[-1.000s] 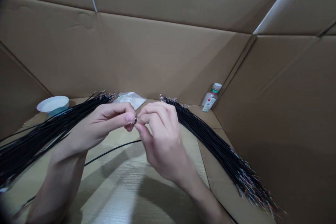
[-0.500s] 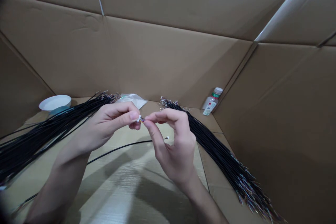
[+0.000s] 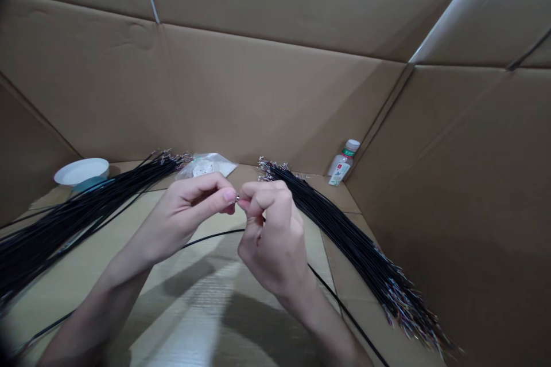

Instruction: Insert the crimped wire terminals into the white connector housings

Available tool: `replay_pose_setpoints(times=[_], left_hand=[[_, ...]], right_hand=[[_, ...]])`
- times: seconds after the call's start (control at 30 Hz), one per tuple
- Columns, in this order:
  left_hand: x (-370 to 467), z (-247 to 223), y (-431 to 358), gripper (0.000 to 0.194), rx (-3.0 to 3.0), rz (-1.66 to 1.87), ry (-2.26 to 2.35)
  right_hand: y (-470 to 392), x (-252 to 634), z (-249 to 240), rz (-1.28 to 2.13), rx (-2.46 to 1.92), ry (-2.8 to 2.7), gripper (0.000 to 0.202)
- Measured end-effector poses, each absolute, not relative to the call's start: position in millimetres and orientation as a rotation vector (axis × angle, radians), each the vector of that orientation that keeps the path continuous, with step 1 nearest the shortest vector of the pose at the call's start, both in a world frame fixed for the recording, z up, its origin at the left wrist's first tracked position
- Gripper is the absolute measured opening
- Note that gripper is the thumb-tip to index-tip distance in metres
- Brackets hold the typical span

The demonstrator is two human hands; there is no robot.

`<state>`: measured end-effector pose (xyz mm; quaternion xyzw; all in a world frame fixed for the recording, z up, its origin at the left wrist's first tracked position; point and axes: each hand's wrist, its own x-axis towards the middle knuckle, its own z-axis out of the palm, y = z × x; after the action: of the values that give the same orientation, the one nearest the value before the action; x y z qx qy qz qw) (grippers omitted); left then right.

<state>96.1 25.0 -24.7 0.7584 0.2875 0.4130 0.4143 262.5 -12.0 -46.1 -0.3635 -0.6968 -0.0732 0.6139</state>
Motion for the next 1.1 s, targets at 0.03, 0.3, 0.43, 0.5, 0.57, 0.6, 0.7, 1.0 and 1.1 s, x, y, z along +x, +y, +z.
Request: replay_pose_setpoints(times=[0.03,0.3,0.43,0.5,0.57,0.6,0.7,1.0,1.1], left_hand=[[96,-25,26,0.03,1.914,1.032,0.712],[92,-22,23,0.027,1.963,1.03,0.674],[91,-22,23,0.027,1.967,1.041,0.66],[91,-22,24,0.028,1.952,1.058,0.643],[91,-22,26,0.029,1.913,1.094,0.605],[91,-22,28,0.029,1.887,1.112,0.582],[92,-23,32,0.029,1.818,1.15,0.532],[96,-26,40,0.03,1.674,1.144,0.4],[97,-28,42,0.028,1.655,1.137,0.405]], right_hand=[[-13,263,-46,-0.159,-0.843,-1.602,0.034],[-12,265,-49,-0.239,-0.741,-1.656,0.036],[-9,264,-50,-0.279,-0.723,-1.67,0.037],[-7,263,-50,-0.225,-0.726,-1.643,0.038],[-6,263,-50,-0.06,-0.735,-1.584,0.034],[-5,263,-50,0.046,-0.752,-1.547,0.03],[-1,268,-47,0.349,-0.823,-1.507,0.027],[10,278,-41,1.119,-0.618,-1.433,0.003],[13,277,-43,1.228,-0.58,-1.354,0.005]])
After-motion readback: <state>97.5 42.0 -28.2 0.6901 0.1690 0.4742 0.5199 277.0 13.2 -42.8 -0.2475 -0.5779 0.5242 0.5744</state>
